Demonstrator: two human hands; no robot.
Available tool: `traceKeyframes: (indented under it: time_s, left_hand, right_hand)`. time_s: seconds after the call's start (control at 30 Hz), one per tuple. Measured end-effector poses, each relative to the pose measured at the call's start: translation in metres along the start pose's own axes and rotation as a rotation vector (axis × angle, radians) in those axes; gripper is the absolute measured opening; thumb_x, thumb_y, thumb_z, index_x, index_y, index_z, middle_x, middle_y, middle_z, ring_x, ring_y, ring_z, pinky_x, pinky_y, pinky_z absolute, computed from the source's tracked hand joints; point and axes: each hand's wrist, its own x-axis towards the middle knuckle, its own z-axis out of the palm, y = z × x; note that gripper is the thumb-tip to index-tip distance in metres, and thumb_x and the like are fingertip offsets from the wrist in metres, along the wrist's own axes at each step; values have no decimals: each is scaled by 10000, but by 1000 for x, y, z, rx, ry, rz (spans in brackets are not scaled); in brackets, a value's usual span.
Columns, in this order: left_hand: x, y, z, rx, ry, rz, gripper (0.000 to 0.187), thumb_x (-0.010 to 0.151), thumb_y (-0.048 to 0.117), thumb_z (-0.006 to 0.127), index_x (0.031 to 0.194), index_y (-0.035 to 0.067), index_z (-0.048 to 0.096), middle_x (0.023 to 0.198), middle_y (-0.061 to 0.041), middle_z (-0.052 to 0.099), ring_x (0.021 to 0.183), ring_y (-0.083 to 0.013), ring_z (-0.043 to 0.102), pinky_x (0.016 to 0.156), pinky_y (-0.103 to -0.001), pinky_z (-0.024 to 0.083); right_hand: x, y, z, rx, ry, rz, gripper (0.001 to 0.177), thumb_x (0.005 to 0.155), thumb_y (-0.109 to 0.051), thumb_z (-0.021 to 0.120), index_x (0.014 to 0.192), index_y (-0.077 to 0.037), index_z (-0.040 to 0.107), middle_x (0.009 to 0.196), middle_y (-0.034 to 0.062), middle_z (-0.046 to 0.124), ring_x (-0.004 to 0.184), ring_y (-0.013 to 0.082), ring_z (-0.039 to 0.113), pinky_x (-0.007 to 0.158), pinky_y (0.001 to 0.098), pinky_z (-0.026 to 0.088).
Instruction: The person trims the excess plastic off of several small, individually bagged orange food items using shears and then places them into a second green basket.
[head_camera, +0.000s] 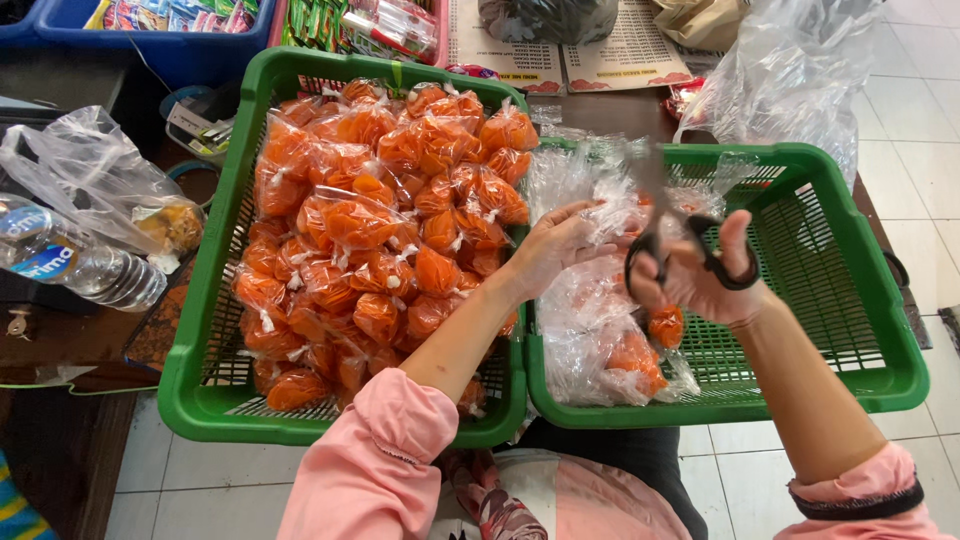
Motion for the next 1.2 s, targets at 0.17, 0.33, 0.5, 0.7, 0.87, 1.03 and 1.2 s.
traceKeyframes:
  time_s: [0.17, 0.33, 0.5, 0.7, 0.87, 1.03, 1.2]
  left_hand:
    - [0, 3, 2, -16, 1, -53, 237, 894, 41, 531, 1065, 102, 683, 1010, -207, 755, 975, -308, 756, 952, -465, 600]
    - [-8, 7, 20, -11, -18, -96, 193, 898, 89, 540, 1035, 125, 671, 961, -158, 759, 920, -251, 767, 911, -415, 621]
    - [-11, 9, 23, 44, 2, -88, 196, 915, 111, 522, 1060, 122, 653, 942, -144, 743, 936, -265, 758, 922, -434, 610]
    - [3, -14, 3, 68, -2, -95, 256, 920, 100, 508, 1100, 161, 680, 975, -132, 750, 951, -274, 757, 934, -496, 595]
    - [-11, 5, 38, 35, 18, -43, 126, 904, 115, 503, 950, 115, 621, 877, -136, 699, 948, -292, 735, 875, -458, 609]
    - [3, -9, 12, 31, 110, 7, 95, 870, 128, 490, 883, 142, 583, 773, -84, 627, 848, -262, 738, 727, -382, 621]
    - [5, -18, 4, 136, 420, 268, 57, 872, 209, 479, 899, 196, 527, 504, -82, 567, 442, -195, 638, 391, -189, 343]
  right_hand:
    - [-3, 4, -25, -655, 729, -404, 338, 873, -111, 822, 1016, -20, 529, 992, 128, 636, 868, 150, 635, 792, 253, 498]
    - [15, 5, -3, -746, 708, -361, 410, 777, -10, 862, 956, -56, 496, 1128, 155, 704, 884, 142, 699, 751, 221, 562]
    - [26, 13, 3, -934, 784, -340, 302, 790, -75, 906, 982, -59, 673, 843, 61, 688, 742, 70, 630, 633, 177, 505]
    - [29, 19, 9, -1149, 897, -326, 124, 937, -57, 775, 971, -60, 656, 735, 50, 611, 717, 87, 617, 625, 215, 486]
    - [25, 22, 4, -1350, 950, -427, 286, 881, -142, 906, 997, -36, 667, 804, 163, 645, 810, 320, 700, 664, 391, 536]
    - [37, 14, 3, -1345, 941, -435, 309, 885, -159, 906, 1024, -38, 658, 827, 156, 657, 828, 291, 695, 686, 373, 551]
    - [62, -29, 35, -1312, 890, -538, 276, 940, -83, 893, 1057, -25, 649, 884, 156, 671, 872, 283, 685, 744, 373, 561]
